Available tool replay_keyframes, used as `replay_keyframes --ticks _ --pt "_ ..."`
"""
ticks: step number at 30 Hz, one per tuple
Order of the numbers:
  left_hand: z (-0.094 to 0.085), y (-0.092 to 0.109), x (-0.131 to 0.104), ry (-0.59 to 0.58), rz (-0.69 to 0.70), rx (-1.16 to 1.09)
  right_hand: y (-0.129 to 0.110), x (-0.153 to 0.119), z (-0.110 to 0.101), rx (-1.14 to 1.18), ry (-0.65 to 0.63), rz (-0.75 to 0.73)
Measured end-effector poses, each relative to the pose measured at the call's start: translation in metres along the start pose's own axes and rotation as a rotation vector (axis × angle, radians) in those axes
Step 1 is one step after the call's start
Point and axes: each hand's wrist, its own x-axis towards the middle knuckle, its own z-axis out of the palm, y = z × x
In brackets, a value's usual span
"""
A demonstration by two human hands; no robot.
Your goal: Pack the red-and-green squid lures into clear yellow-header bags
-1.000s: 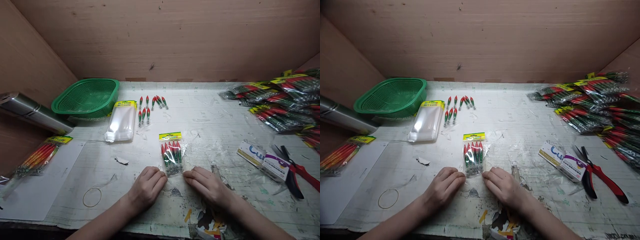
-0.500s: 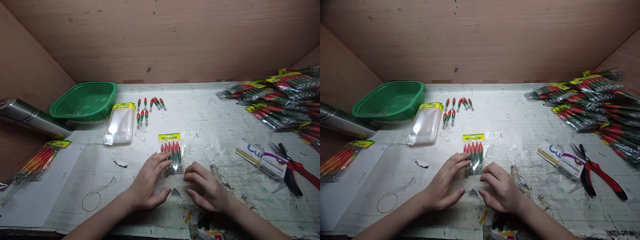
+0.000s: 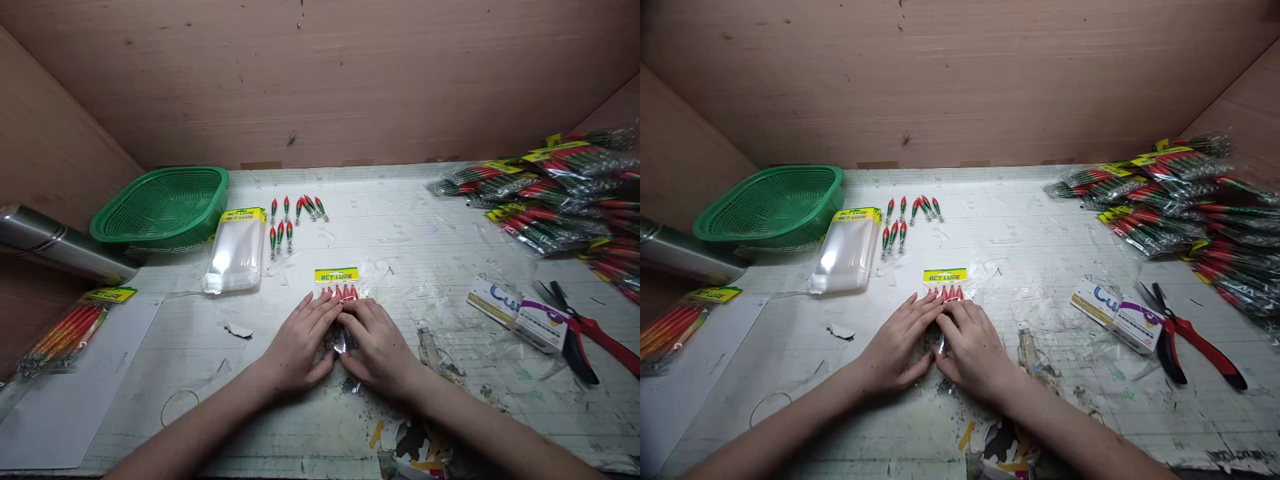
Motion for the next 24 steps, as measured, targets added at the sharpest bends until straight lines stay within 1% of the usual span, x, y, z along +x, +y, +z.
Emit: replay_keyframes --ticks 3,5,8,10,12,14,17,19,20,21,22,24 --pt "0.003 0.000 0.003 0.003 0.034 0.064 -0.001 0.000 0.003 -0.006 0.015 0.006" --pt "0.003 0.000 0.003 0.005 0.024 0.072 -0.002 0.000 0.002 0.000 0.010 0.003" --pt "-0.005 -0.001 -0.004 0.008 0.009 0.062 0.003 -0.004 -0.009 0.033 -0.022 -0.025" --pt "-0.015 -0.006 -0.015 0.019 0.052 0.087 0.011 -0.012 -0.023 0.050 -0.032 -0.062" --pt "-0.025 -0.011 -0.028 0.054 0.130 0.171 0.021 -0.024 -0.036 0.013 -0.011 -0.117" --pt "-0.031 -0.013 -0.036 0.093 0.242 0.290 0.027 -0.034 -0.044 -0.082 0.006 -0.213" --pt "-0.030 -0.006 -0.034 0.133 0.450 0.399 0.027 -0.039 -0.044 -0.185 -0.003 -0.409" --pt "-0.023 0.001 -0.028 0.180 0.543 0.387 0.022 -0.037 -0.038 -0.142 -0.008 -0.493" --pt "-0.019 0.003 -0.025 0.206 0.556 0.360 0.020 -0.035 -0.035 -0.090 -0.007 -0.498" --pt "-0.015 0.005 -0.022 0.230 0.534 0.319 0.019 -0.034 -0.032 -0.020 -0.005 -0.472" --pt "-0.011 0.006 -0.021 0.252 0.478 0.258 0.018 -0.033 -0.029 0.063 -0.001 -0.423" --pt "-0.004 0.006 -0.021 0.312 0.316 0.094 0.018 -0.033 -0.025 0.238 0.006 -0.269"
